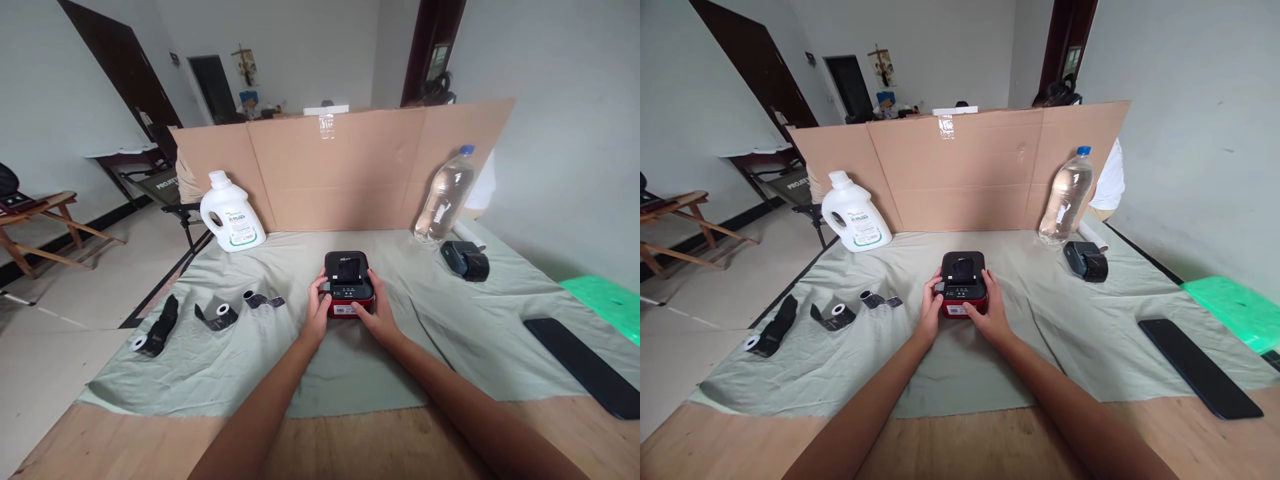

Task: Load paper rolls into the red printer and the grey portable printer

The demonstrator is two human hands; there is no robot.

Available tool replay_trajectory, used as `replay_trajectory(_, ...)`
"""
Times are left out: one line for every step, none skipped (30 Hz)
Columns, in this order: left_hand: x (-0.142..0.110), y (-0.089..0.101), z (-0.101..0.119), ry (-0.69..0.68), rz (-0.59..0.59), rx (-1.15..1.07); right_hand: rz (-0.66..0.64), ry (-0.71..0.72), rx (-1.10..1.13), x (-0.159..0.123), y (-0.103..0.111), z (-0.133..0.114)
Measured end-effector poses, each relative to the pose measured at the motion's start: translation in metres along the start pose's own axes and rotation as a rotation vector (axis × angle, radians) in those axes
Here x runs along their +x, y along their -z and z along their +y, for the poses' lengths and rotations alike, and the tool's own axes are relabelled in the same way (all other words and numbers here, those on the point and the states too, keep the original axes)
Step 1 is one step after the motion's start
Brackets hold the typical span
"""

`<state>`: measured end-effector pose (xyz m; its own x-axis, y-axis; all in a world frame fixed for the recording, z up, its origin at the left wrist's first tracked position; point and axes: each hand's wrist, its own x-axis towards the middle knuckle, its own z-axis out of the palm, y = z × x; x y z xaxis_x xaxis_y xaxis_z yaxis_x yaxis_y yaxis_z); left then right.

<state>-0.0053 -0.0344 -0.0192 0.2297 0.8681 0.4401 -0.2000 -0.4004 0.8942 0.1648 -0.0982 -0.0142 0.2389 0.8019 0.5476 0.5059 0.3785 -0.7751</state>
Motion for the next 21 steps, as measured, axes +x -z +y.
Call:
replay_trajectory(0.0001, 0.0002, -0.0006, 0.001, 0.003, -0.001, 0.000, -0.001, -0.002, 0.0001, 0.0001, -0.0002)
replay_trajectory(0.0001, 0.0004, -0.0008, 0.002, 0.003, 0.000, 0.001, -0.001, -0.005, 0.0001, 0.0001, -0.0002)
replay_trajectory(0.0000, 0.0005, -0.0006, 0.001, 0.001, 0.001, 0.002, 0.000, -0.008, 0.0002, 0.0001, -0.0002)
replay_trajectory(-0.0001, 0.0005, -0.0001, 0.000, -0.002, 0.003, 0.001, 0.002, -0.011, 0.0002, 0.0001, -0.0002)
replay_trajectory(-0.0003, 0.0005, 0.0005, 0.002, -0.006, 0.006, 0.001, 0.003, -0.014, 0.0002, 0.0000, 0.0000)
replay_trajectory(-0.0006, 0.0005, 0.0011, 0.003, -0.008, 0.007, 0.003, 0.005, -0.018, 0.0002, 0.0000, 0.0002)
replay_trajectory(-0.0008, 0.0004, 0.0017, 0.006, -0.010, 0.008, 0.005, 0.009, -0.023, 0.0003, -0.0001, 0.0004)
replay_trajectory(-0.0010, 0.0004, 0.0021, 0.007, -0.008, 0.008, 0.007, 0.014, -0.030, 0.0003, -0.0002, 0.0006)
replay_trajectory(-0.0012, 0.0003, 0.0022, 0.007, -0.004, 0.006, 0.009, 0.019, -0.035, 0.0003, -0.0002, 0.0008)
replay_trajectory(-0.0012, 0.0003, 0.0022, 0.008, 0.000, 0.004, 0.011, 0.024, -0.038, 0.0003, -0.0003, 0.0009)
replay_trajectory(-0.0012, 0.0003, 0.0020, 0.008, 0.002, 0.001, 0.011, 0.028, -0.040, 0.0003, -0.0003, 0.0009)
replay_trajectory(-0.0012, 0.0003, 0.0016, 0.008, 0.003, -0.002, 0.011, 0.030, -0.041, 0.0002, -0.0003, 0.0009)
replay_trajectory(-0.0012, 0.0004, 0.0011, 0.006, 0.001, -0.004, 0.012, 0.030, -0.043, 0.0002, -0.0003, 0.0009)
replay_trajectory(-0.0012, 0.0005, 0.0005, 0.003, -0.002, -0.006, 0.014, 0.030, -0.044, 0.0000, -0.0004, 0.0009)
replay_trajectory(-0.0012, 0.0007, -0.0001, -0.001, -0.006, -0.008, 0.017, 0.030, -0.046, -0.0001, -0.0004, 0.0010)
replay_trajectory(-0.0013, 0.0009, -0.0008, -0.006, -0.007, -0.010, 0.018, 0.030, -0.047, -0.0002, -0.0005, 0.0011)
replay_trajectory(-0.0015, 0.0012, -0.0015, -0.009, -0.008, -0.007, 0.019, 0.030, -0.046, -0.0003, -0.0007, 0.0013)
replay_trajectory(-0.0017, 0.0015, -0.0021, -0.010, -0.007, 0.001, 0.019, 0.031, -0.044, -0.0004, -0.0008, 0.0016)
replay_trajectory(-0.0018, 0.0019, -0.0027, -0.010, -0.007, 0.012, 0.018, 0.030, -0.040, -0.0004, -0.0009, 0.0019)
replay_trajectory(-0.0020, 0.0022, -0.0033, -0.008, -0.007, 0.024, 0.018, 0.028, -0.037, -0.0003, -0.0011, 0.0021)
replay_trajectory(-0.0020, 0.0025, -0.0036, -0.008, -0.008, 0.035, 0.017, 0.025, -0.034, -0.0003, -0.0011, 0.0023)
